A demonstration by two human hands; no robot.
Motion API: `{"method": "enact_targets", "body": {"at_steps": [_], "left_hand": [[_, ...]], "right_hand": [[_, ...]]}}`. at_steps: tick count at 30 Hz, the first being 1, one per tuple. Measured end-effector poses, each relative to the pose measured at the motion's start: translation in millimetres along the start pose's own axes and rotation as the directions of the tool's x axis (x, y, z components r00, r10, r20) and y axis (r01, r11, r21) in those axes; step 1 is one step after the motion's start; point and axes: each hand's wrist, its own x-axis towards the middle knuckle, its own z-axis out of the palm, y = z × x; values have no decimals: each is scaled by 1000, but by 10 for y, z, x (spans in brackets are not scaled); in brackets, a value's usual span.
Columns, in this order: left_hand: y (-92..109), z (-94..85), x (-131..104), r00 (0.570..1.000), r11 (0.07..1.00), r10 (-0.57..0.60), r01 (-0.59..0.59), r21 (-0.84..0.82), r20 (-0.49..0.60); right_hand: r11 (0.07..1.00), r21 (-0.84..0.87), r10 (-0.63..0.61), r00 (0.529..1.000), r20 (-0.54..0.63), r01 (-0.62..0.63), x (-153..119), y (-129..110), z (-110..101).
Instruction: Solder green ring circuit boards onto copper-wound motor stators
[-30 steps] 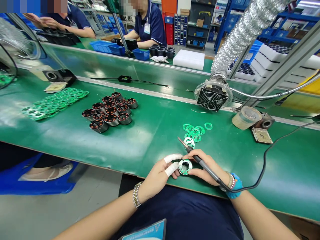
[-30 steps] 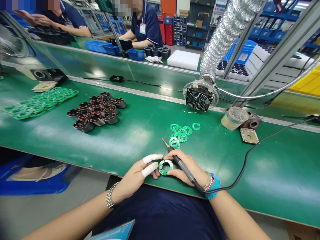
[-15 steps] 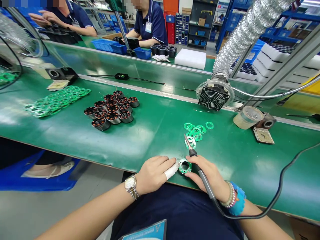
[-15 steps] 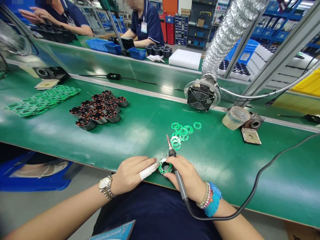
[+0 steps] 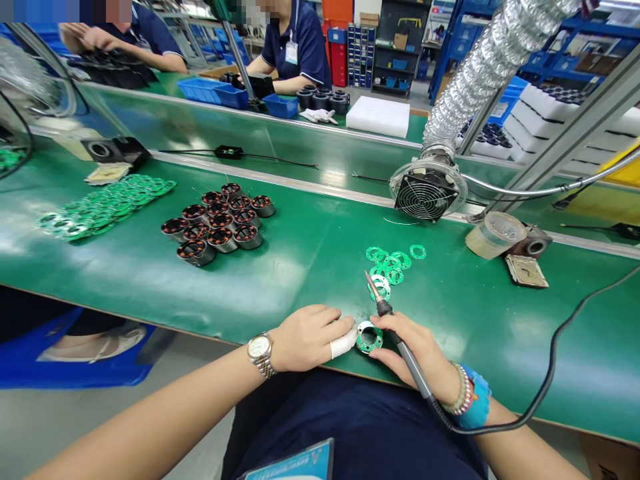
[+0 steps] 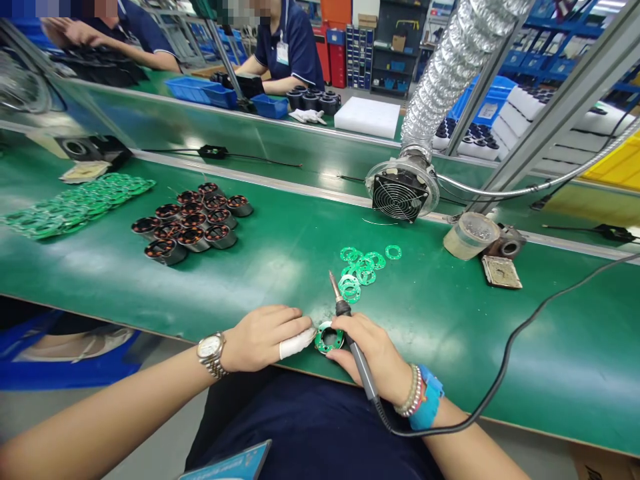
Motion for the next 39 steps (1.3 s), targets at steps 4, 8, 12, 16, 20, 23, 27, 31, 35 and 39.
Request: {"method": "enact_targets", "body": {"at_steps": [4,8,12,16,20,23,27,31,35,39], "left_hand": [[-50,-10,4,998,999,51,-51,-6,21],[-47,-21,21,998,996,-2,8,-93,59],[27,-36,147,892,819,-340,437,-371,299],[118,-23,284,477,-23,-468,835,-549,744],[138,1,214,361,-419,-376,755,-505,853],[84,13,78,519,-134,-506,742,-657,689],[6,59,-13,724,227,-525,625,-747,447],[-20,111,-2,814,368,-479,527,-766,329],[42,122,16,831,519,-480,528,-673,282],[154,120,31,813,626,-531,566,-536,238]], "right_hand": [[1000,2,-10,1000,1,10,-11,13,-1],[1000,0,-13,1000,-2,13,-14,29,6],[1000,-1,-16,1000,-1,16,-13,37,14],[1000,4,-17,1000,-4,17,-16,48,18],[1000,8,-17,1000,-14,18,-9,46,17],[999,19,-30,999,-17,31,0,34,10],[999,23,-26,1000,-13,26,4,33,7],[1000,23,-14,1000,-5,14,-7,52,18],[1000,21,-14,1000,-14,15,-14,57,26],[1000,4,-18,1000,-18,18,-8,49,24]]}}
